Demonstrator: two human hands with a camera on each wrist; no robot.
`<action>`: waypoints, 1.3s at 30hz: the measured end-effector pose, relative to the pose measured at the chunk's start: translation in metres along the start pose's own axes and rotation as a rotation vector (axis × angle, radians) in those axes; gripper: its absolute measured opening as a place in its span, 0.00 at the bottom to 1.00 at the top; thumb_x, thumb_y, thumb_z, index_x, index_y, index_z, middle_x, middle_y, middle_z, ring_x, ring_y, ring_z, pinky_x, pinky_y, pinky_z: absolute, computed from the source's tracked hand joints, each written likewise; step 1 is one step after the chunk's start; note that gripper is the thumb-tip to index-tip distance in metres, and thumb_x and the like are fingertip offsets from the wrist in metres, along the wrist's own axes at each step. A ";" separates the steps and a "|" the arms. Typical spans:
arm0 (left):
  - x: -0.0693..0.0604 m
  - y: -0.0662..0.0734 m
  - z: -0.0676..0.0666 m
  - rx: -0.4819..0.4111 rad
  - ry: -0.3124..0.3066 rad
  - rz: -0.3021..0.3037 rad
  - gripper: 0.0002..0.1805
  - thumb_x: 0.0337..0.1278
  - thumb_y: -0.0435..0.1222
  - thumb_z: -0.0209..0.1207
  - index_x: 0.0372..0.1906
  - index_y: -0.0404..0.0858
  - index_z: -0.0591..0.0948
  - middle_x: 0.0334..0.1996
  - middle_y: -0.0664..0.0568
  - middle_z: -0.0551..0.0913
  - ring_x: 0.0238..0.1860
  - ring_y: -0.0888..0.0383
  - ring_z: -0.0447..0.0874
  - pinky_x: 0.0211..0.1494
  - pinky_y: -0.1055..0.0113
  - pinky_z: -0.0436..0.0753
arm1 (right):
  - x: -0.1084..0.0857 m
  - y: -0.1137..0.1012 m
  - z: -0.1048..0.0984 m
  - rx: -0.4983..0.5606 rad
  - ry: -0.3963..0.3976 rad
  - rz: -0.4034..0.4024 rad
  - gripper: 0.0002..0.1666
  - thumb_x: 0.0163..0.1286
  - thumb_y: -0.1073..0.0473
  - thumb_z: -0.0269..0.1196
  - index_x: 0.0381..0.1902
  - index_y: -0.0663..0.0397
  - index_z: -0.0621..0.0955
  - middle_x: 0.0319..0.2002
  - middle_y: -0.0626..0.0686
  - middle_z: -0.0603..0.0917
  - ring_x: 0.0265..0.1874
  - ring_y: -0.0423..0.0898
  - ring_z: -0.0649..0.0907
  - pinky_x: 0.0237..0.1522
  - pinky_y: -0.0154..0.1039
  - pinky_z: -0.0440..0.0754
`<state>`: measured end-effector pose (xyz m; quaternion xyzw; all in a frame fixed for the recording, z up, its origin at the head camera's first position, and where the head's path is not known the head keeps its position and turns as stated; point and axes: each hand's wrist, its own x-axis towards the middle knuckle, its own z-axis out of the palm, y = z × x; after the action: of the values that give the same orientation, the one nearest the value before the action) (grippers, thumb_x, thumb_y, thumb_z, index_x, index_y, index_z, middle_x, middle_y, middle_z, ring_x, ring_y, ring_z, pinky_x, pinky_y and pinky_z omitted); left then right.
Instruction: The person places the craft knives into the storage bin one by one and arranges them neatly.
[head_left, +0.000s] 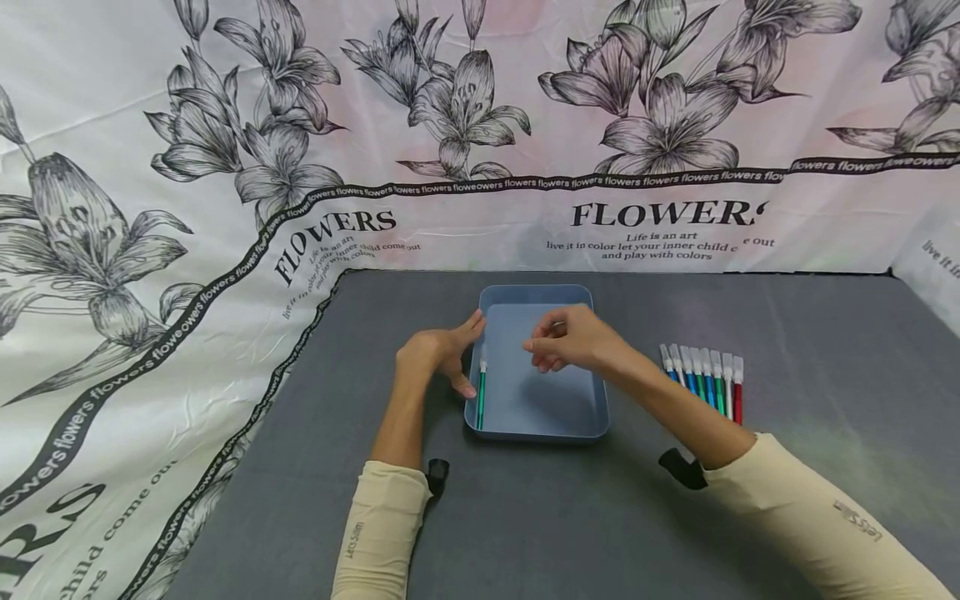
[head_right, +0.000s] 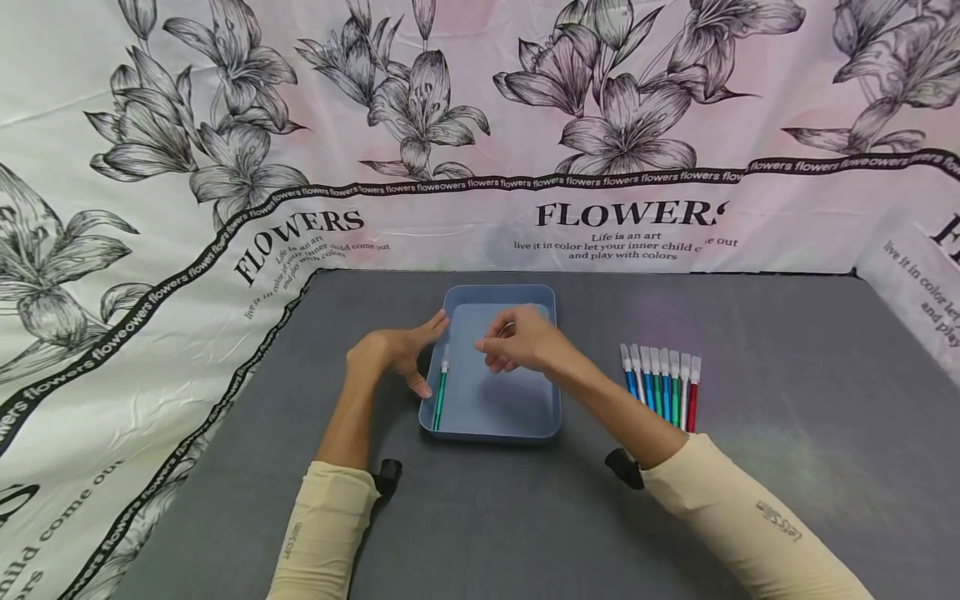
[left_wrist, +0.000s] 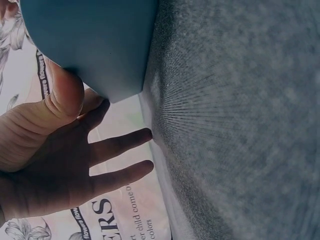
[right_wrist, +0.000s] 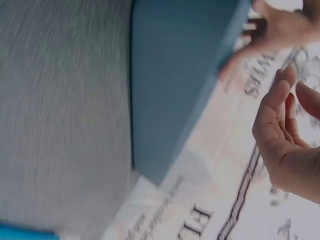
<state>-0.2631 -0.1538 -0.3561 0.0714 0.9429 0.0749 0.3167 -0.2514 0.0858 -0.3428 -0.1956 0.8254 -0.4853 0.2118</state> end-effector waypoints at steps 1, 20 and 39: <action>0.001 0.000 0.000 0.002 0.001 0.002 0.72 0.49 0.51 0.78 0.86 0.55 0.35 0.86 0.62 0.24 0.87 0.47 0.44 0.85 0.46 0.59 | -0.003 0.000 -0.005 -0.007 0.010 -0.006 0.13 0.75 0.58 0.66 0.43 0.66 0.83 0.32 0.58 0.90 0.30 0.46 0.89 0.38 0.39 0.89; 0.003 -0.002 0.006 -0.012 0.001 -0.001 0.72 0.49 0.49 0.78 0.86 0.57 0.35 0.85 0.65 0.22 0.88 0.49 0.41 0.84 0.45 0.60 | -0.045 0.039 -0.067 -0.233 0.155 0.049 0.16 0.77 0.57 0.64 0.48 0.69 0.84 0.36 0.59 0.91 0.31 0.42 0.86 0.36 0.36 0.85; 0.003 -0.006 0.014 0.003 0.054 0.006 0.72 0.48 0.50 0.78 0.86 0.56 0.36 0.86 0.63 0.25 0.87 0.48 0.47 0.83 0.43 0.63 | -0.076 0.095 -0.100 -0.410 0.150 0.198 0.13 0.74 0.61 0.64 0.41 0.68 0.87 0.29 0.54 0.88 0.32 0.47 0.86 0.38 0.45 0.86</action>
<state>-0.2579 -0.1576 -0.3702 0.0729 0.9510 0.0764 0.2906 -0.2528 0.2410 -0.3712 -0.1158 0.9354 -0.2974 0.1522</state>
